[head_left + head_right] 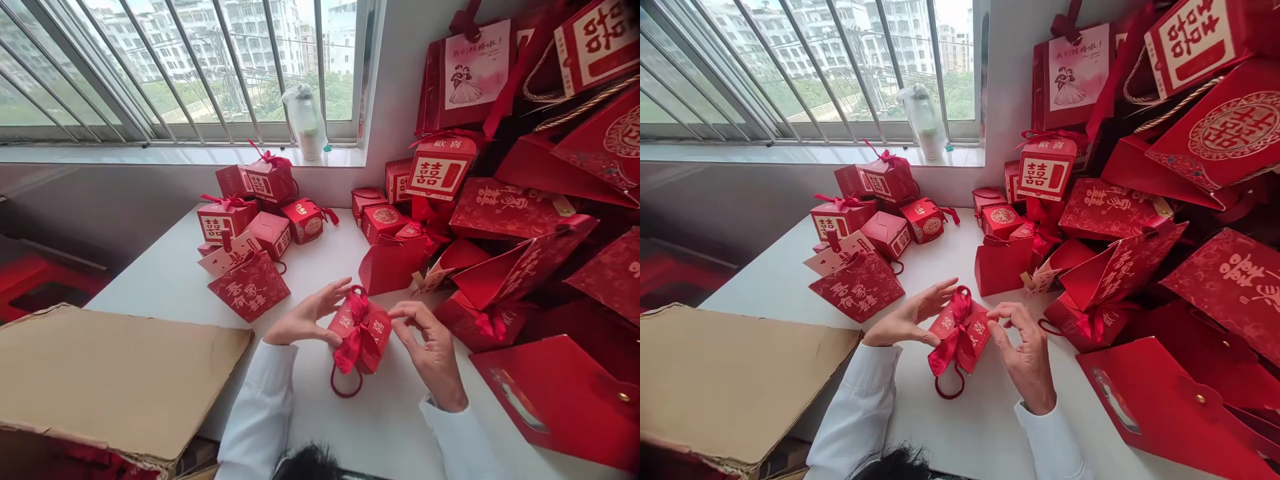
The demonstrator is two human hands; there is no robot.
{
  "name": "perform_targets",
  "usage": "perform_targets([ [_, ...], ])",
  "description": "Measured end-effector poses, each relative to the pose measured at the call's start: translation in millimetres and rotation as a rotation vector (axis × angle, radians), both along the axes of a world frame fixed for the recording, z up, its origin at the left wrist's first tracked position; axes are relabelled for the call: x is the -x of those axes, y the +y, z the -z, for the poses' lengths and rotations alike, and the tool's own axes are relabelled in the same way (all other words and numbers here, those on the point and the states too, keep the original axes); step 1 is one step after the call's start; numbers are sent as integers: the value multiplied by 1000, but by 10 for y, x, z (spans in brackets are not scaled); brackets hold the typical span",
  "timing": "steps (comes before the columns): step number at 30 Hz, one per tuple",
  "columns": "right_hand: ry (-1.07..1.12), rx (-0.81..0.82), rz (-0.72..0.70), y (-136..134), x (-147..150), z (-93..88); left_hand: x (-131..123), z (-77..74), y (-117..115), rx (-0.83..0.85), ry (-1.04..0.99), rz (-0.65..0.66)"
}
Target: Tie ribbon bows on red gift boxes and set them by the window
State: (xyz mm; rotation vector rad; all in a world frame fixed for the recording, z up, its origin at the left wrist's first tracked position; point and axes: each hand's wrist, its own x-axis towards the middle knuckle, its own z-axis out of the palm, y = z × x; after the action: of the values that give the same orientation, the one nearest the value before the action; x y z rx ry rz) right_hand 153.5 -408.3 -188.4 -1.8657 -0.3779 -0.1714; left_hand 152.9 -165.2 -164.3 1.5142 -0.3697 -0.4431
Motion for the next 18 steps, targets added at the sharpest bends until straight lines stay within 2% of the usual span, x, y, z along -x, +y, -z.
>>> perform_targets([
  [3,75,-18,37,130,-173,-44,-97,-82,-3,42,-31,98],
  [7,287,-112,-69,280,-337,-37,-187,-221,-16,13,-45,156],
  [12,268,-213,24,337,-288,-41,-258,-288,-86,-257,-92,-5],
  [14,252,-246,60,309,-231,-56,-284,-275,-109,-341,-138,-18],
  [16,250,-267,99,271,-187,-74,-299,-250,-116,-344,-156,-32],
  [18,255,-277,130,243,-164,-89,-299,-221,-108,-287,-149,-105],
])
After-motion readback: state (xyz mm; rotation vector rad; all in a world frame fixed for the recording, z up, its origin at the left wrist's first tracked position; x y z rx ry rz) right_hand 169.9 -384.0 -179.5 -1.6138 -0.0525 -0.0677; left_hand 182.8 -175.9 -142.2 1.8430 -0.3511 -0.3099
